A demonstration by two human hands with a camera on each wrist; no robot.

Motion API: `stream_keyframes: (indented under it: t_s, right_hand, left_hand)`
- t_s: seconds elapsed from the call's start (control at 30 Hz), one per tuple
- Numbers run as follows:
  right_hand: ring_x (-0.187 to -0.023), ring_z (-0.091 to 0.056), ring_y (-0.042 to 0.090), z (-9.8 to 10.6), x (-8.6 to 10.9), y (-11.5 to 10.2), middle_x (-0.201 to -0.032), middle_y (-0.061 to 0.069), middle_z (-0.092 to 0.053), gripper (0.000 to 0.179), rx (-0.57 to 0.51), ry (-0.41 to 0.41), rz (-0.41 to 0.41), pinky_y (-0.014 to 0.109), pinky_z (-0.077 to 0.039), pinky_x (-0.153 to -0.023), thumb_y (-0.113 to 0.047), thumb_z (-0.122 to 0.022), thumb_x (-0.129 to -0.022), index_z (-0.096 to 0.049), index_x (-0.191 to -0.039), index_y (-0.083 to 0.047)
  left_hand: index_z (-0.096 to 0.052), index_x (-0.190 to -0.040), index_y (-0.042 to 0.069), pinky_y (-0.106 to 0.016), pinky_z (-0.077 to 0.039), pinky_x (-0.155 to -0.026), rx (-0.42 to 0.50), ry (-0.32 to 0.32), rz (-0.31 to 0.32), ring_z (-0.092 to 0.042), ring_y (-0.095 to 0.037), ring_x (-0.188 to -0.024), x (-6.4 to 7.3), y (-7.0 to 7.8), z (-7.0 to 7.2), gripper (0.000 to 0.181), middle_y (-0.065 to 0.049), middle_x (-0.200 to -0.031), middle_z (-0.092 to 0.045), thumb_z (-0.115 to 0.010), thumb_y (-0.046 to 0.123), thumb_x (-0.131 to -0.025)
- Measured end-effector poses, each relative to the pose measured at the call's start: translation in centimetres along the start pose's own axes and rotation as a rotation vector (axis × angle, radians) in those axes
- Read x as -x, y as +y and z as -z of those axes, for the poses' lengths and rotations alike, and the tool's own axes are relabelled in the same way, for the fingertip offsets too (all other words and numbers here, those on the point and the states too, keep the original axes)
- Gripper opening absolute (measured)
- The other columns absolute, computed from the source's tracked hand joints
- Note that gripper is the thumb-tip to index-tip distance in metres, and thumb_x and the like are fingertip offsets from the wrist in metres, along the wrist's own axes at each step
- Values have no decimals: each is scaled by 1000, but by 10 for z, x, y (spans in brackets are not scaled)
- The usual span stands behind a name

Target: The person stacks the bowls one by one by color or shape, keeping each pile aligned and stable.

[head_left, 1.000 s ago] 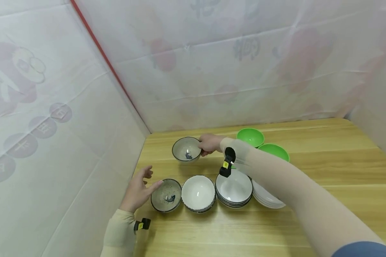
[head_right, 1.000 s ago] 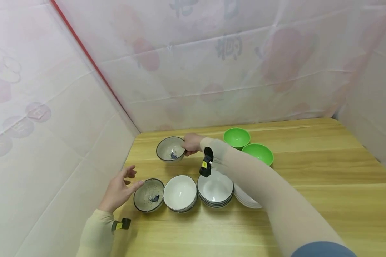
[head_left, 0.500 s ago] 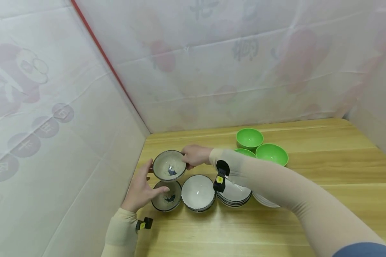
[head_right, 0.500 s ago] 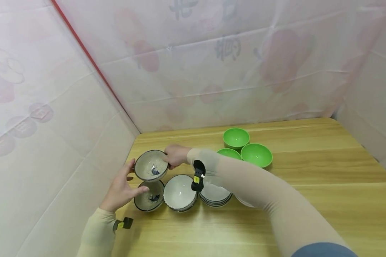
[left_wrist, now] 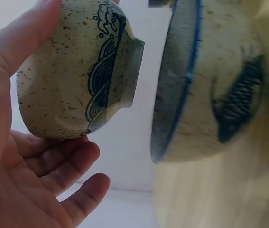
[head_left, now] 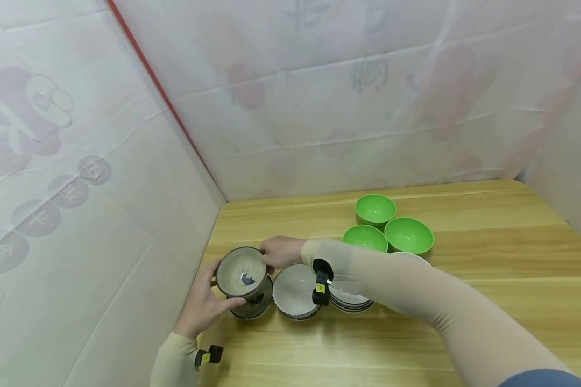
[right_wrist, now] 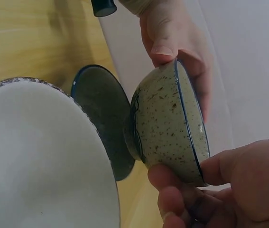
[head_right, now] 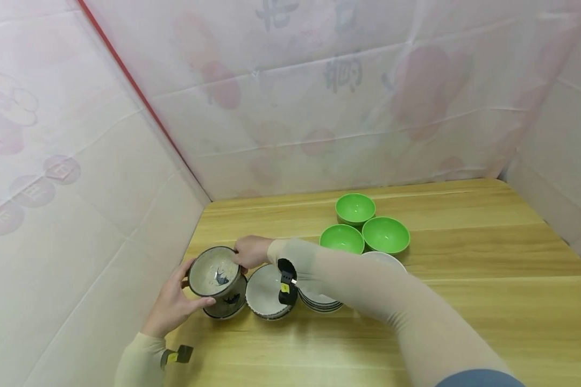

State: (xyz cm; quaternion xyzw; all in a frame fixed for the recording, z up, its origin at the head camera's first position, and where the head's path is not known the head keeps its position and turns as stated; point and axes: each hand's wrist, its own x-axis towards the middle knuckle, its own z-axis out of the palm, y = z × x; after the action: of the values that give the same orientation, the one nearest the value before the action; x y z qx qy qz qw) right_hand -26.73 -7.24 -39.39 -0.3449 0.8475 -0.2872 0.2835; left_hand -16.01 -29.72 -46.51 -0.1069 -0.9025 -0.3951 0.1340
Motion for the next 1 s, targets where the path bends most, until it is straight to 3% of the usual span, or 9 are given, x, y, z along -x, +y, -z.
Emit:
stream_keyframes:
  t_s: [0.1, 0.33, 0.7, 1.0]
  right_hand:
    - [-60, -47, 10, -6, -1, -1, -77, 2, -65, 25, 61, -2, 9, 23, -37, -53, -19, -43, -103, -65, -98, -9]
    - [-50, -35, 9, -14, -2, 1, -58, -5, -40, 31, 108, -6, 13, 23, -30, -49, -24, -44, -103, -58, -80, -7]
    - [-52, -39, 9, -21, -3, 1, -61, -5, -45, 32, 153, -18, -55, 22, -32, -49, -21, -44, -103, -61, -81, -6]
    - [-53, -37, 9, -23, -6, 4, -62, -4, -40, 31, 199, -33, -64, 22, -30, -50, -20, -45, -102, -62, -79, -8]
  left_hand:
    - [-41, -140, 3, -46, -46, -86, -9, 16, 15, -49, -21, -113, 8, -3, 0, 102, -10, -129, -51, -94, 31, -57]
    - [-42, -139, 3, -42, -47, -87, -21, 28, 32, -52, -21, -112, 22, -7, -6, 101, -8, -130, -52, -93, 33, -57]
    - [-40, -140, 4, -53, -39, -101, -8, -21, 72, -46, -30, -122, 27, -16, -18, 105, -13, -134, -48, -89, 46, -58]
    - [-41, -140, 6, -55, -39, -101, -8, -40, 73, -47, -30, -122, 29, -20, -23, 105, -12, -132, -49, -87, 52, -57]
